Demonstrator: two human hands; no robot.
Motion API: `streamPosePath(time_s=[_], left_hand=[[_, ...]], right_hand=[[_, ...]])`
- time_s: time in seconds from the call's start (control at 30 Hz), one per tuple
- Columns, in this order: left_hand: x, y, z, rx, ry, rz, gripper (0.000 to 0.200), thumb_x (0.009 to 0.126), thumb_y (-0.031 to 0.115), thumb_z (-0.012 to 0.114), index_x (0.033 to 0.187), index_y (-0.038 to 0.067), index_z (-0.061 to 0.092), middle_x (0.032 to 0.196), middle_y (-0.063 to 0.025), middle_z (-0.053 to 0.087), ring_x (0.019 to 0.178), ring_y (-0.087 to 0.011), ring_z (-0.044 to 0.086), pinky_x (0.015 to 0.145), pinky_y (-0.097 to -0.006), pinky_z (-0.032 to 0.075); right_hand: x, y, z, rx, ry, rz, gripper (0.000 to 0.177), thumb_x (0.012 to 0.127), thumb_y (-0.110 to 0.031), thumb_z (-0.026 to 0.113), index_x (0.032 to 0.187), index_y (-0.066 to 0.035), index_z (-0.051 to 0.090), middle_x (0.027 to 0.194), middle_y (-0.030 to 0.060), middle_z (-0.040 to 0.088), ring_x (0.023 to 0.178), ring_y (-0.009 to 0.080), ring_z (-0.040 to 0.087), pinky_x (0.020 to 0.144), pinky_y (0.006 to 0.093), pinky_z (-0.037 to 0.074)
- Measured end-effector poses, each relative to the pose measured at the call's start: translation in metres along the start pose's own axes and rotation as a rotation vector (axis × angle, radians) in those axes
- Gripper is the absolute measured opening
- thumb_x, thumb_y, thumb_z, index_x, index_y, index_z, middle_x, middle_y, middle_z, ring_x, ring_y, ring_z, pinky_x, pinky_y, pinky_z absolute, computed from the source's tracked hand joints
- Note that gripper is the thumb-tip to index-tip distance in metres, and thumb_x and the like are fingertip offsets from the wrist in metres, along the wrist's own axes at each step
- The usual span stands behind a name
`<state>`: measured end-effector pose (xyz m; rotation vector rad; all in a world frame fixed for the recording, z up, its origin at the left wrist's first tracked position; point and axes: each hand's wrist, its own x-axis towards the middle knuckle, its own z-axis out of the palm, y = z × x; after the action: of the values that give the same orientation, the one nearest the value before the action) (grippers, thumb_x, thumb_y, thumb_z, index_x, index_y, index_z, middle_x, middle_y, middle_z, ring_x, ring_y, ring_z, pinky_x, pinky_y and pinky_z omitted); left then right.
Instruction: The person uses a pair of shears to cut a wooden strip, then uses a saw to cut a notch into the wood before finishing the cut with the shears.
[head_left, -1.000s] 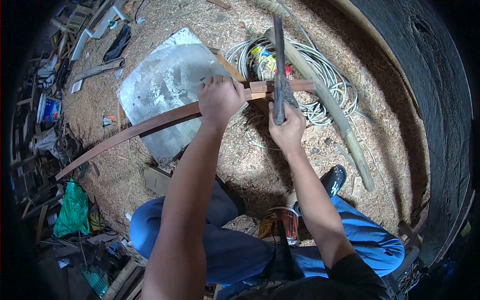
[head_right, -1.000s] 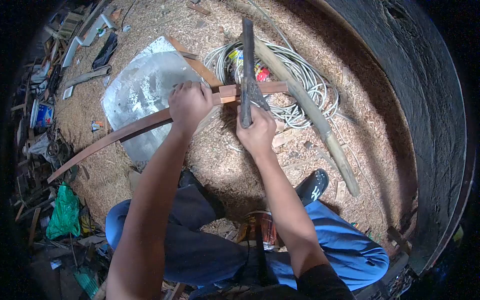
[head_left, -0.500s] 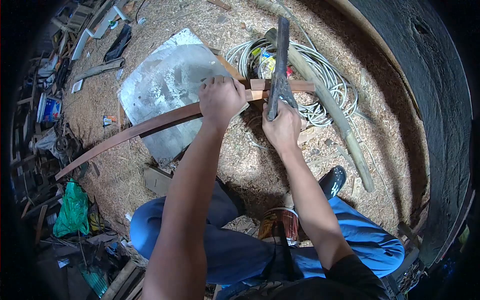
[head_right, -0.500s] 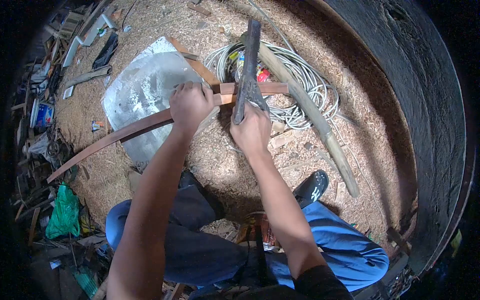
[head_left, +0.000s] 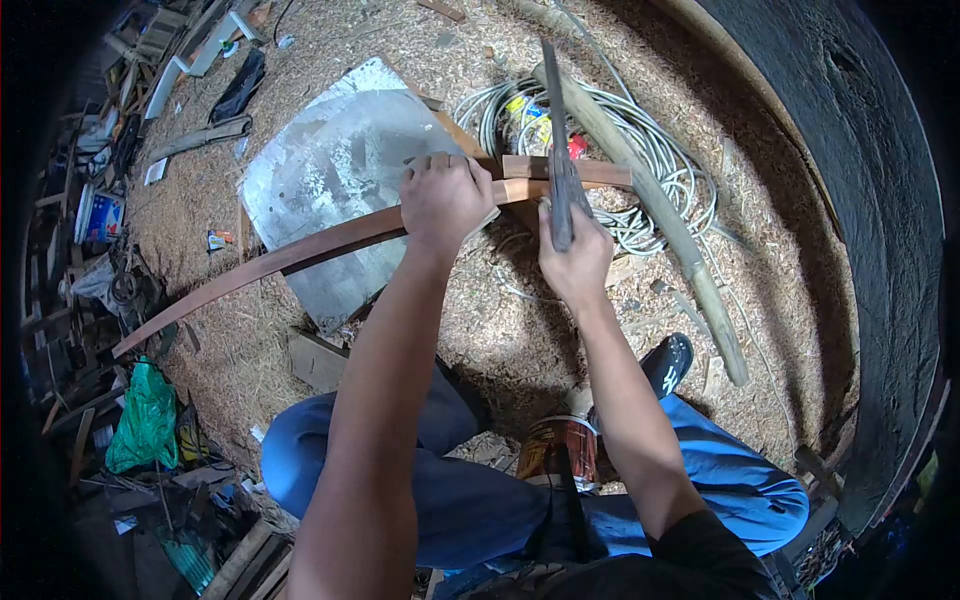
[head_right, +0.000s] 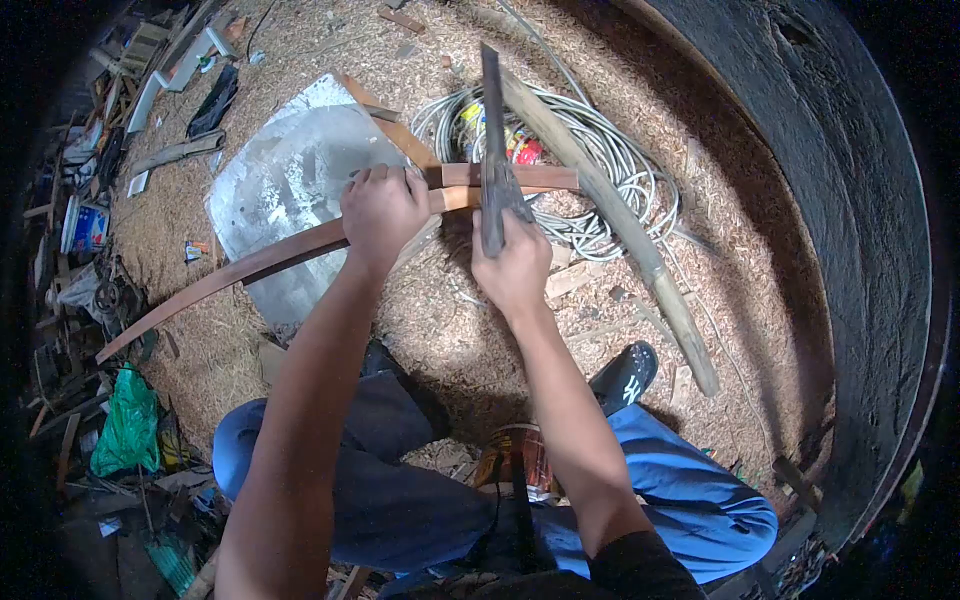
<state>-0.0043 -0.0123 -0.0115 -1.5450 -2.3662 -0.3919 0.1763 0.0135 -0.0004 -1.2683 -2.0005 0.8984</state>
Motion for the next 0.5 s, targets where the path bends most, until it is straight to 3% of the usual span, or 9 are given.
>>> streamPosePath(time_s=[0.1,0.23,0.4,0.5], left_hand=[[0.0,-0.001,0.0,-0.006,0.003,0.002,0.029,0.085,0.023,0.057,0.064,0.005,0.066,0.069,-0.0143,0.065,0.069,-0.0317,0.067,0.065,-0.0437,0.053],[-0.001,-0.001,0.003,0.001,0.027,0.007,0.029,0.084,0.023,0.057,0.065,0.005,0.067,0.069,-0.0143,0.065,0.069,-0.0314,0.066,0.066,-0.0434,0.053],[-0.001,-0.001,0.002,0.001,-0.001,0.002,0.028,0.084,0.023,0.056,0.066,0.004,0.067,0.069,-0.0146,0.065,0.07,-0.032,0.067,0.067,-0.0437,0.053],[-0.001,-0.001,0.001,-0.027,0.001,0.004,0.028,0.085,0.022,0.056,0.066,0.004,0.066,0.071,-0.0154,0.066,0.071,-0.0327,0.067,0.068,-0.0438,0.053]], right_hand=[[-0.036,0.008,-0.007,0.222,0.066,-0.154,0.018,0.086,-0.012,0.069,0.097,0.002,0.07,0.074,0.0172,0.068,0.065,0.0336,0.068,0.063,0.0382,0.053],[-0.1,0.007,-0.03,0.447,-0.075,0.011,0.024,0.091,-0.017,0.063,0.097,0.005,0.069,0.065,0.0078,0.062,0.056,0.0142,0.061,0.052,0.0303,0.046],[-0.16,0.03,-0.039,0.591,-0.131,0.109,0.051,0.096,-0.042,0.049,0.096,0.006,0.069,0.058,0.0022,0.049,0.051,0.0114,0.049,0.049,0.0285,0.038],[-0.176,0.036,-0.041,0.552,-0.142,0.119,0.055,0.096,-0.044,0.047,0.094,0.005,0.069,0.058,0.0018,0.048,0.052,0.0123,0.049,0.051,0.029,0.039]])
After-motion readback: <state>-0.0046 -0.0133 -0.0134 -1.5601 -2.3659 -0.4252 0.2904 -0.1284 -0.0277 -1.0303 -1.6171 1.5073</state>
